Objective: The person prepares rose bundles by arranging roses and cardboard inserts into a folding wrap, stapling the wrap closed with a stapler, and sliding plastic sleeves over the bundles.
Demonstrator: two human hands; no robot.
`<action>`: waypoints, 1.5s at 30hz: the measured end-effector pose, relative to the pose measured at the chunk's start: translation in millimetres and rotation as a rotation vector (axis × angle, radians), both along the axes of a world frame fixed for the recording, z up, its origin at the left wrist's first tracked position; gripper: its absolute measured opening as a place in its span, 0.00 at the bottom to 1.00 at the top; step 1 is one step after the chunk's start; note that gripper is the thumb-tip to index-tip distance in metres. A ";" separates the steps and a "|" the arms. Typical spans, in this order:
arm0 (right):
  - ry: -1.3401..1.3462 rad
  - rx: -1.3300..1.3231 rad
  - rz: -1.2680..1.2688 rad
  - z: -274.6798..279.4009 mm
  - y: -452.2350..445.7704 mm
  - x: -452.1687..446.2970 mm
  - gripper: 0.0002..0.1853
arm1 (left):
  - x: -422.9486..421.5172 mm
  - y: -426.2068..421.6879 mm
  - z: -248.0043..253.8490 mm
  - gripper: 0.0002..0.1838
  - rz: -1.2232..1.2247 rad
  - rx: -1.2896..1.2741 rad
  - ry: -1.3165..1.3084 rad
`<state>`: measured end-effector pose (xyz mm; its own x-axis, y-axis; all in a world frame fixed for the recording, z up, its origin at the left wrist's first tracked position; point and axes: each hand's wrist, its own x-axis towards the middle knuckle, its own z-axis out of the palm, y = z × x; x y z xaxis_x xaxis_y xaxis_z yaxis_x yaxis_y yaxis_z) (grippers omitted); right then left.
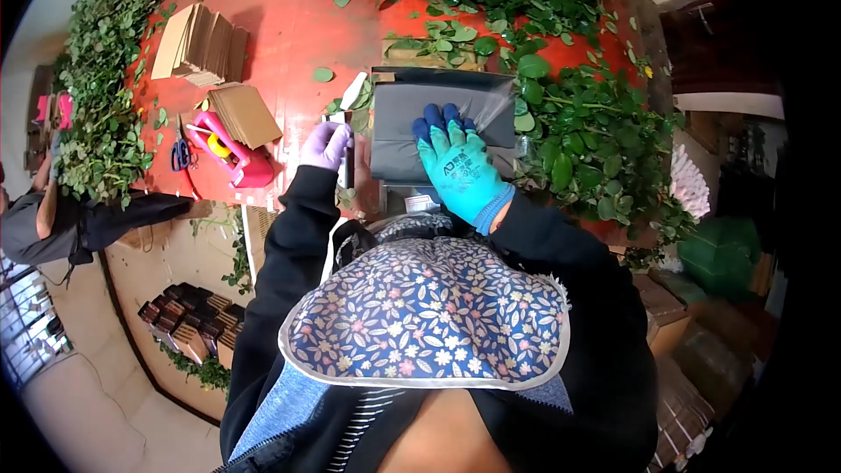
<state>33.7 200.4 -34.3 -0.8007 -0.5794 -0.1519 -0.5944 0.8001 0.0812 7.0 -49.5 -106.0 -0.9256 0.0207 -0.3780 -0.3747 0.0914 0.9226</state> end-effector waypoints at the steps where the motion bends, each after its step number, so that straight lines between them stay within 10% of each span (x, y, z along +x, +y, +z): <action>1: -0.026 0.011 -0.008 1.8 -1.0 -2.5 0.31 | 3.4 -11.1 -13.6 0.21 -0.019 -0.369 0.156; 4: -0.040 -0.022 0.011 -4.8 2.1 -2.4 0.29 | 31.1 -21.4 -35.0 0.55 -0.214 -1.298 0.092; 6: -0.011 -0.014 -0.002 -8.5 2.9 0.1 0.29 | 33.8 -13.5 -48.6 0.67 -0.341 -1.316 -0.118; 12: 0.031 0.011 -0.015 -2.3 3.8 -3.8 0.29 | 18.7 -35.2 -66.3 0.45 -0.300 -1.008 -0.003; 16: -0.023 0.050 -0.080 -1.1 -1.0 -5.3 0.31 | 8.5 -71.9 -48.9 0.26 -0.019 0.619 -0.515; 32: -0.029 -0.087 -0.214 -5.9 22.8 12.5 0.34 | -46.7 -25.0 14.5 0.33 -0.865 -0.170 -0.018; 45: -0.089 -0.066 -0.259 3.5 30.3 15.8 0.38 | -109.8 -9.6 36.2 0.36 -1.094 -0.185 -0.045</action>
